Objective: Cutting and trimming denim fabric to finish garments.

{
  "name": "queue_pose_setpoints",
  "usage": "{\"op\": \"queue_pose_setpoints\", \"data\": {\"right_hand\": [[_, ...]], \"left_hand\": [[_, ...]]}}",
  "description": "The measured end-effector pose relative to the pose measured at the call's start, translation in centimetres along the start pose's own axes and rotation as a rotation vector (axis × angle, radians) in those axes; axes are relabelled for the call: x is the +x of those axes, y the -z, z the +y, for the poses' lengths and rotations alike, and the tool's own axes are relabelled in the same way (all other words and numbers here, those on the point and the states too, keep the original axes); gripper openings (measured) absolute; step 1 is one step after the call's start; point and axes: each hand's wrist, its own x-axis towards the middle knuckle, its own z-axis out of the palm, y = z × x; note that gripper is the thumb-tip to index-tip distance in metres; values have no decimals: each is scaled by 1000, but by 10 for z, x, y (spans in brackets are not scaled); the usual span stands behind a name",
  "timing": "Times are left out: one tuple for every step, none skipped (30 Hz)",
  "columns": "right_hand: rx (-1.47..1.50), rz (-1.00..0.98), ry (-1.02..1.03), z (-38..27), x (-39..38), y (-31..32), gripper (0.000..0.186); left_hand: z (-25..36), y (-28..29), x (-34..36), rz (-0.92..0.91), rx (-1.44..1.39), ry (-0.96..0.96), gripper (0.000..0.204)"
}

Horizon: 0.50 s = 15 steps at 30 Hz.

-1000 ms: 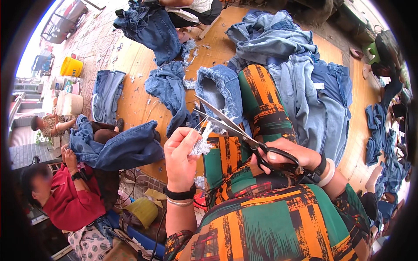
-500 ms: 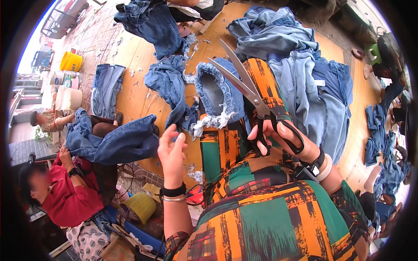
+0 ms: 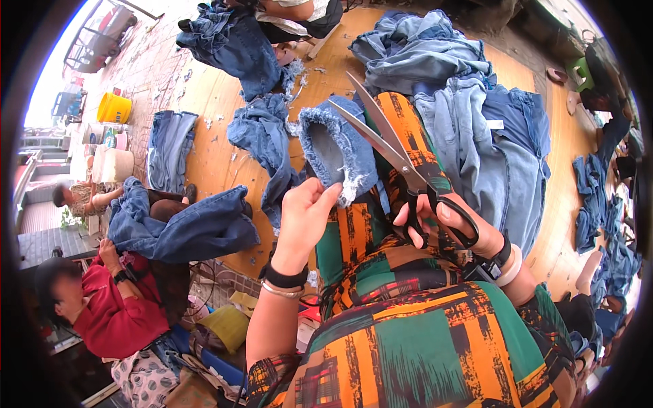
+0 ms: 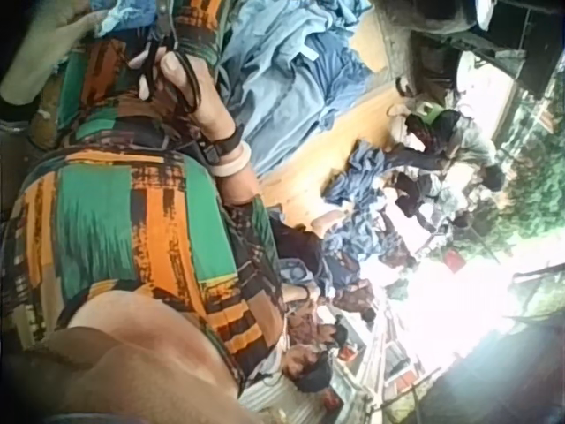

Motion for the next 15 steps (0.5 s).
{"op": "queue_pose_setpoints", "data": {"right_hand": [[3, 2, 3, -1, -3, 1, 59], [-10, 0, -27, -3, -6, 1, 59], [-23, -2, -57, -5, -9, 0, 58], [-19, -3, -56, -6, -12, 3, 58], [-61, -39, -76, -7, -17, 7, 58], [-103, -80, -97, -9, -20, 11, 58], [-172, -125, -133, -13, -22, 16, 58], [-167, -128, -134, -13, -25, 19, 58], [-210, -169, -169, -13, -28, 22, 58], [-253, -209, -205, -13, -30, 24, 58], [-275, -236, -232, -14, -33, 25, 57], [-273, -236, -234, -13, -35, 26, 57], [-290, -267, -208, -11, -36, 28, 56], [-308, -297, -182, -10, -38, 29, 55], [-311, -297, -200, -10, -37, 29, 52]], "left_hand": [[6, 5, -7, 11, 20, 42, 29], [9, 11, -13, 10, 24, 43, 29], [9, 18, -18, 18, 57, 18, 26], [11, 23, -24, 26, 90, -7, 23], [16, 24, -30, 23, 1, 65, 19], [21, 25, -36, 27, 6, 68, 19], [25, 25, -40, 66, -74, 93, 19], [26, 24, -43, 106, -156, 117, 19], [26, 23, -46, 108, -153, 118, 19], [24, 22, -49, 122, -191, 121, 19], [24, 22, -50, 136, -229, 123, 18], [25, 22, -51, 136, -229, 126, 18], [29, 22, -52, 126, -299, 151, 19], [30, 22, -52, 115, -370, 177, 19], [29, 23, -53, 117, -371, 178, 19]]}}
